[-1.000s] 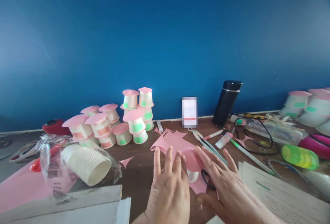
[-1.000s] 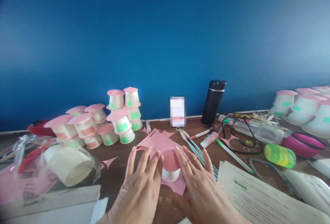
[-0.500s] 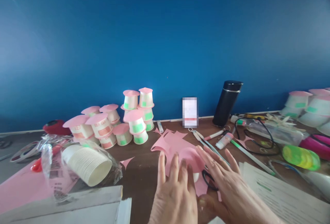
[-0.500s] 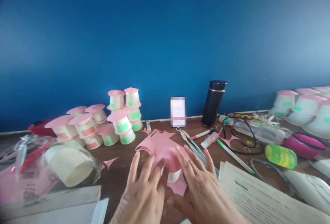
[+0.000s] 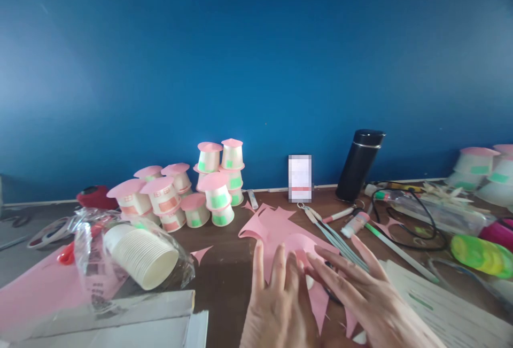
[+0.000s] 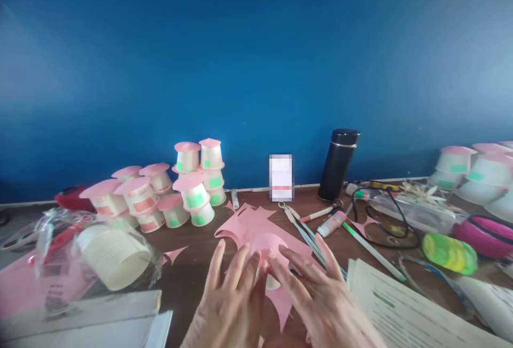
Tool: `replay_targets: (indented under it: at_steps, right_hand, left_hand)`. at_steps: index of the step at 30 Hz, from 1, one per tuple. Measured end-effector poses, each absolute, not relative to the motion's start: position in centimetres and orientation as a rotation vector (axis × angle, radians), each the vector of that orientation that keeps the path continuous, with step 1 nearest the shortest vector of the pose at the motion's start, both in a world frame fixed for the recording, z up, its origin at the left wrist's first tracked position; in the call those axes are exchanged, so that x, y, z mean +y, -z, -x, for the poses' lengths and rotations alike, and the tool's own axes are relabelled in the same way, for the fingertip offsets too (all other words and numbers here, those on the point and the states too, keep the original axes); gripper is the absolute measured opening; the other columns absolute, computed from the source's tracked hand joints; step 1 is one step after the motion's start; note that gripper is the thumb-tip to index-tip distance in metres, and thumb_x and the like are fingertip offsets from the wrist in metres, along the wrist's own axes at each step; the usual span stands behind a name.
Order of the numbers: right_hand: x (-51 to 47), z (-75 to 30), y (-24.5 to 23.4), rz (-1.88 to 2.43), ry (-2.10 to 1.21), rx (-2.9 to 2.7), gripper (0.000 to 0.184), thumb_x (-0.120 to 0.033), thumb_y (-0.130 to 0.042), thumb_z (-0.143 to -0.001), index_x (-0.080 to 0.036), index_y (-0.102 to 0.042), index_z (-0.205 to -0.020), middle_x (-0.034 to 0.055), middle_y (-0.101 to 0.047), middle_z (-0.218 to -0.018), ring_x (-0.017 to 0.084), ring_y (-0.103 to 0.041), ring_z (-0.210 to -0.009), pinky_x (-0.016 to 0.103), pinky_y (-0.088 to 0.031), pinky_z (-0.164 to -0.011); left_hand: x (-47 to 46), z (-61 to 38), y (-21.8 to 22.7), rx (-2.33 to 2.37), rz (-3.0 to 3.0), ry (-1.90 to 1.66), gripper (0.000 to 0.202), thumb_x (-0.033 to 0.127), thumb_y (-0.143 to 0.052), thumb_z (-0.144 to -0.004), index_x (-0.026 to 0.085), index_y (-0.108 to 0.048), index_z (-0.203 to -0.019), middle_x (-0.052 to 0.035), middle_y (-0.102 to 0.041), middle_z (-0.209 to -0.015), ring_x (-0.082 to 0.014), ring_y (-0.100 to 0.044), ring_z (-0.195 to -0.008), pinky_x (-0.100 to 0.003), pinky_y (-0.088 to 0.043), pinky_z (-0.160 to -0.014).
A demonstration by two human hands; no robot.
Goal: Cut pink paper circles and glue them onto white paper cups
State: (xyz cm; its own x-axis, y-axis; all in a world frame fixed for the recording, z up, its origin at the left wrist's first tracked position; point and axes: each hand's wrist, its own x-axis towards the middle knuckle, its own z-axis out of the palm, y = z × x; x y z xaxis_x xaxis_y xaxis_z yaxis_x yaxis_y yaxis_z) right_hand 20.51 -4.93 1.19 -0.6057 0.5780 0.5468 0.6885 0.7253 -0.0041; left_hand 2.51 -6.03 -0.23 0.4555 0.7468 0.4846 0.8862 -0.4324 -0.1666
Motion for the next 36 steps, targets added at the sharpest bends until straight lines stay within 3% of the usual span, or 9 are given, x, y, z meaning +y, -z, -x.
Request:
replay_targets:
  at_steps: [7,13,18,23,30,36]
  right_hand:
    - [-5.1,-20.4,-1.7,0.972,0.327,-2.432,0.075,-0.035,-0.062,-0.081,-0.022,-0.029,-0.147,0.0105,-0.063,-0.129,0.034,-0.053,-0.122,0.059,-0.021,-0.112]
    - [-4.9,-20.8,-2.0,0.994,0.375,-2.402,0.073,-0.039,-0.062,-0.081,-0.021,-0.033,-0.145,0.01,-0.065,-0.126,0.034,-0.057,-0.118,0.056,-0.025,-0.111]
    - [-4.4,-21.4,-1.9,1.025,0.464,-2.493,0.086,-0.038,-0.065,-0.077,-0.012,-0.023,-0.148,0.0129,-0.067,-0.122,0.034,-0.056,-0.118,0.057,-0.016,-0.112]
    - [-4.4,-21.5,-1.5,1.016,0.472,-2.541,0.086,-0.037,-0.063,-0.079,-0.009,-0.02,-0.148,0.0146,-0.071,-0.116,0.033,-0.054,-0.121,0.057,-0.014,-0.111]
    - [-4.5,-21.5,-1.7,1.037,0.496,-2.478,0.078,-0.042,-0.064,-0.077,-0.013,-0.034,-0.143,0.0135,-0.066,-0.125,0.036,-0.055,-0.119,0.06,-0.023,-0.108]
    - [-4.5,-21.4,-1.4,1.079,0.471,-2.501,0.082,-0.042,-0.063,-0.08,-0.011,-0.027,-0.146,0.0146,-0.068,-0.121,0.035,-0.055,-0.12,0.059,-0.026,-0.105]
  left_hand:
    - [-6.2,-2.7,0.5,-1.348,2.286,0.496,0.045,0.015,-0.049,-0.082,0.02,-0.055,-0.126,-0.005,-0.065,-0.118,-0.0297,-0.049,-0.12,-0.059,-0.026,-0.107]
    - [-6.2,-2.4,0.3,-1.296,2.277,0.474,0.044,0.017,-0.054,-0.079,0.02,-0.058,-0.123,-0.0079,-0.064,-0.116,-0.0321,-0.051,-0.115,-0.059,-0.029,-0.105]
    - [-6.2,-2.3,0.2,-1.304,2.316,0.513,0.044,0.025,-0.051,-0.082,0.02,-0.056,-0.125,-0.0088,-0.064,-0.115,-0.0328,-0.051,-0.114,-0.06,-0.026,-0.105]
    - [-6.2,-2.3,0.1,-1.304,2.355,0.514,0.049,0.028,-0.049,-0.082,0.018,-0.051,-0.13,-0.0107,-0.064,-0.116,-0.0339,-0.051,-0.114,-0.062,-0.026,-0.105]
    - [-6.3,-2.6,0.2,-1.35,2.312,0.516,0.047,0.029,-0.049,-0.084,0.02,-0.051,-0.13,-0.0091,-0.063,-0.118,-0.0326,-0.052,-0.113,-0.06,-0.028,-0.104]
    - [-6.1,-2.6,0.3,-1.33,2.336,0.516,0.049,0.03,-0.052,-0.083,0.02,-0.049,-0.131,-0.0092,-0.064,-0.112,-0.0321,-0.053,-0.11,-0.061,-0.03,-0.103]
